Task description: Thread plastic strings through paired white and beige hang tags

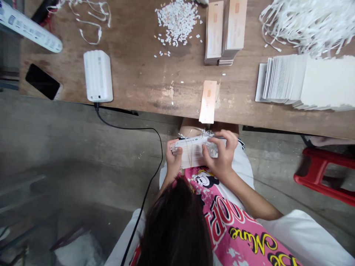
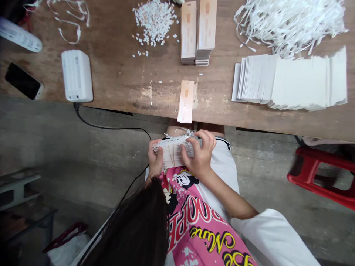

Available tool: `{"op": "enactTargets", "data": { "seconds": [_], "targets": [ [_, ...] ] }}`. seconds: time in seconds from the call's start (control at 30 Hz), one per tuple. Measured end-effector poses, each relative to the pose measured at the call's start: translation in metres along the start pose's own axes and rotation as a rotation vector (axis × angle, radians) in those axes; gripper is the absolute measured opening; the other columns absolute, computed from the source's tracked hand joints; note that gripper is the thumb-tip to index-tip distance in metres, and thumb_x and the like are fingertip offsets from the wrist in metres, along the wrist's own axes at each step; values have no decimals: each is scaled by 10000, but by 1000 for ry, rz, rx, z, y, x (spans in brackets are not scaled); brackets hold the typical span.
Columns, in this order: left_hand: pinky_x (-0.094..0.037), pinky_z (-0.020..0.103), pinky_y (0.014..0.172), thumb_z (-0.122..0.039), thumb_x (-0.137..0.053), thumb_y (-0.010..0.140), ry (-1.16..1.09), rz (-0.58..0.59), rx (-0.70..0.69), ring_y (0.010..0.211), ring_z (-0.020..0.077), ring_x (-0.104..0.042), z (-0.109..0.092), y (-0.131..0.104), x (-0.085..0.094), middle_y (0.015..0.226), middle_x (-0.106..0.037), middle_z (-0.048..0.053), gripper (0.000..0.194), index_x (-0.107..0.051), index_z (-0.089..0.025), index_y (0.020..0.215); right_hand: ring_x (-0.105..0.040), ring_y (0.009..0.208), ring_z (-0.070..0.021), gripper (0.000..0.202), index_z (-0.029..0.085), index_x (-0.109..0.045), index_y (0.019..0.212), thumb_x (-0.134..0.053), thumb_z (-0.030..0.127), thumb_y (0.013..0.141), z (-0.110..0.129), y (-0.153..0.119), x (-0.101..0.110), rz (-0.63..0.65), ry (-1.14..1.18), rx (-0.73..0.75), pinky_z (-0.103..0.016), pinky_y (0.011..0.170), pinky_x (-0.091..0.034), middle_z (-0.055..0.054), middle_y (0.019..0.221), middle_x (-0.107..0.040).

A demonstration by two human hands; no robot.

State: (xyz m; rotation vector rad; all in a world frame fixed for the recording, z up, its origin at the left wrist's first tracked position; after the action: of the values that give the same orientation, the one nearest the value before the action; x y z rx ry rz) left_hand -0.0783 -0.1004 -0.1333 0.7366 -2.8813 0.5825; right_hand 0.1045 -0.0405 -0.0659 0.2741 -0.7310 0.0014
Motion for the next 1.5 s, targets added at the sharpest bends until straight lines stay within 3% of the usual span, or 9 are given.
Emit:
{"op": "enactTargets", "data": {
  "seconds": [0.13, 0.27, 0.43, 0.6, 0.87, 1.13, 1.27, 1.4, 1.5],
  "targets": [
    [-496, 299, 802, -586, -663, 773, 24, -12, -10, 888, 201, -625, -9, -9, -1, 1002, -635, 79, 496, -548, -196, 1056, -515, 822, -232, 80, 204, -592, 778, -623, 250, 836, 20, -9, -8, 135, -88, -4, -398, 776, -327, -43, 758, -614],
    [-502, 296, 738, -543, -677, 776, 78, -71, -51, 811, 193, -629, -8, -18, -2, 953, -643, 74, 475, -546, -187, 1063, -506, 739, -210, 139, 196, -606, 735, -601, 261, 858, 27, -16, -19, 204, -130, -22, -374, 713, -287, -38, 707, -638],
    [-503, 318, 715, -590, -676, 739, 117, -145, -123, 797, 207, -628, -3, -28, -1, 933, -643, 79, 503, -568, -186, 1018, -489, 663, -181, 204, 194, -538, 630, -597, 198, 826, 28, -17, -17, 143, -180, 7, -363, 690, -282, -7, 594, -557],
    [-507, 345, 747, -600, -672, 730, 133, -138, -133, 853, 230, -629, -5, -33, -2, 957, -633, 86, 501, -581, -191, 1004, -449, 596, -161, 230, 206, -485, 589, -578, 146, 790, 21, -17, -7, 20, -258, 25, -350, 671, -271, 16, 543, -499],
    [-490, 369, 781, -587, -691, 715, 112, -139, -150, 881, 251, -616, -6, -30, -4, 954, -628, 95, 488, -602, -189, 984, -462, 607, -168, 223, 214, -470, 600, -562, 135, 788, 9, -18, 1, -16, -319, 10, -339, 671, -271, 13, 568, -508],
    [-492, 303, 755, -608, -683, 716, 40, -159, 24, 811, 194, -614, 7, -14, 1, 913, -635, 59, 498, -575, -196, 975, -525, 670, -183, 218, 188, -571, 696, -544, 234, 907, 8, -15, -14, 220, -146, 12, -353, 690, -330, -27, 660, -579],
    [-509, 295, 719, -622, -603, 788, -10, -178, 177, 786, 173, -618, 15, -1, 7, 882, -620, 37, 467, -530, -212, 998, -534, 667, -158, 199, 182, -596, 776, -505, 240, 944, -3, -17, -5, 284, 27, -69, -309, 657, -401, -37, 730, -587],
    [-536, 309, 687, -653, -563, 806, -153, -170, 420, 820, 188, -642, 17, 5, 11, 889, -630, 35, 455, -490, -235, 968, -527, 636, -151, 195, 192, -603, 758, -536, 256, 930, -15, -29, 7, 357, 168, -220, -285, 588, -416, -24, 704, -563],
    [-544, 321, 731, -659, -567, 809, -210, -89, 514, 921, 214, -648, 12, 6, 10, 1003, -654, 67, 455, -514, -238, 974, -572, 758, -182, 88, 195, -634, 864, -569, 236, 908, -11, -35, 10, 365, 179, -123, -312, 675, -469, -52, 805, -609]
  ]
}}
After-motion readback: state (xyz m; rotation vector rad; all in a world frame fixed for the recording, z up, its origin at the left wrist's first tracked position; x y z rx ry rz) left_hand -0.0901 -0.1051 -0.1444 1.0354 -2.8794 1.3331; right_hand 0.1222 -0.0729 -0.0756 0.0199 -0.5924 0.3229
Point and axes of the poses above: each hand's wrist, its own y-axis towards the middle knuckle, its own x-axis out of the back of the hand, z = x × y, the point moved 5 cm from there along y, towards the middle knuckle
